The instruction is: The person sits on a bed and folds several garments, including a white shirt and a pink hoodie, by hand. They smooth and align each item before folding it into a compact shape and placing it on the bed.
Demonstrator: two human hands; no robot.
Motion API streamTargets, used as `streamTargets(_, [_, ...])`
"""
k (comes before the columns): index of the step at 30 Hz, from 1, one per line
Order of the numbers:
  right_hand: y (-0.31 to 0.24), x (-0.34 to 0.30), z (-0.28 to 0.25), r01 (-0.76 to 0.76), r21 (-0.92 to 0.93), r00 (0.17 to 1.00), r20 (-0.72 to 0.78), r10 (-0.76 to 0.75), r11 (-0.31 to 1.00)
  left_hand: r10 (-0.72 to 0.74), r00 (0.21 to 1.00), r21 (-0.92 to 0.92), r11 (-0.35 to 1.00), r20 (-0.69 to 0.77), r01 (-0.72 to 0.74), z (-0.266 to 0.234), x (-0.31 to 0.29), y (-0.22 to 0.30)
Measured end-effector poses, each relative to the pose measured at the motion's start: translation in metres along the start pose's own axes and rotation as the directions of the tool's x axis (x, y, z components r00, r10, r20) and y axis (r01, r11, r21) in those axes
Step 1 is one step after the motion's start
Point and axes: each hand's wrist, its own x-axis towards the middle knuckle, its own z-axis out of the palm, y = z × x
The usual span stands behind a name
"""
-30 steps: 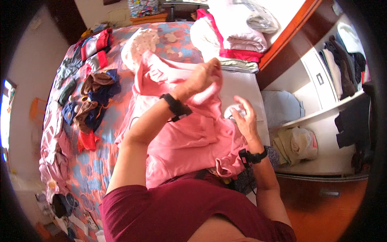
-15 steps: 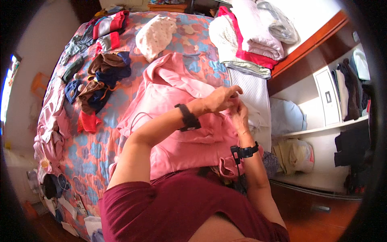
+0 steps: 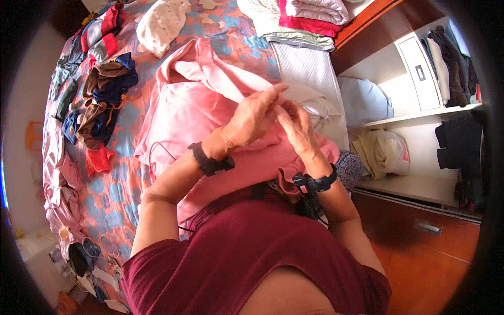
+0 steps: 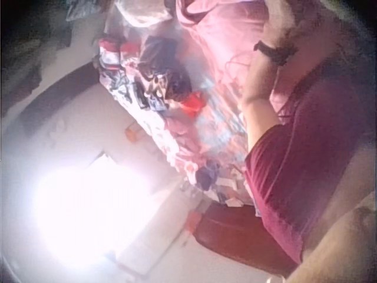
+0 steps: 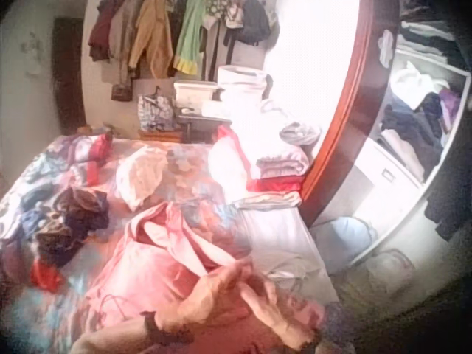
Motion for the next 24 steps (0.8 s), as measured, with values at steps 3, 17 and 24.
streamTargets(3, [0.025,0.010,-0.007,-0.111,-0.023,0.994,0.015,0.112,0.993,0.017,0.997,-0.063,0.998,0.081,-0.011,0.015,-0.009,-0.009])
streamTargets(17, [0.018,0.037,0.005,-0.122,0.505,0.989,-0.009,0.146,0.855,-0.380,0.921,-0.455,0.838,-0.091,0.301,-0.006,-0.035,-0.054])
streamTargets(24, [0.020,0.039,0.018,-0.097,0.409,0.995,0.020,0.097,0.908,-0.206,0.943,-0.282,0.951,-0.260,0.129,-0.006,-0.043,-0.083])
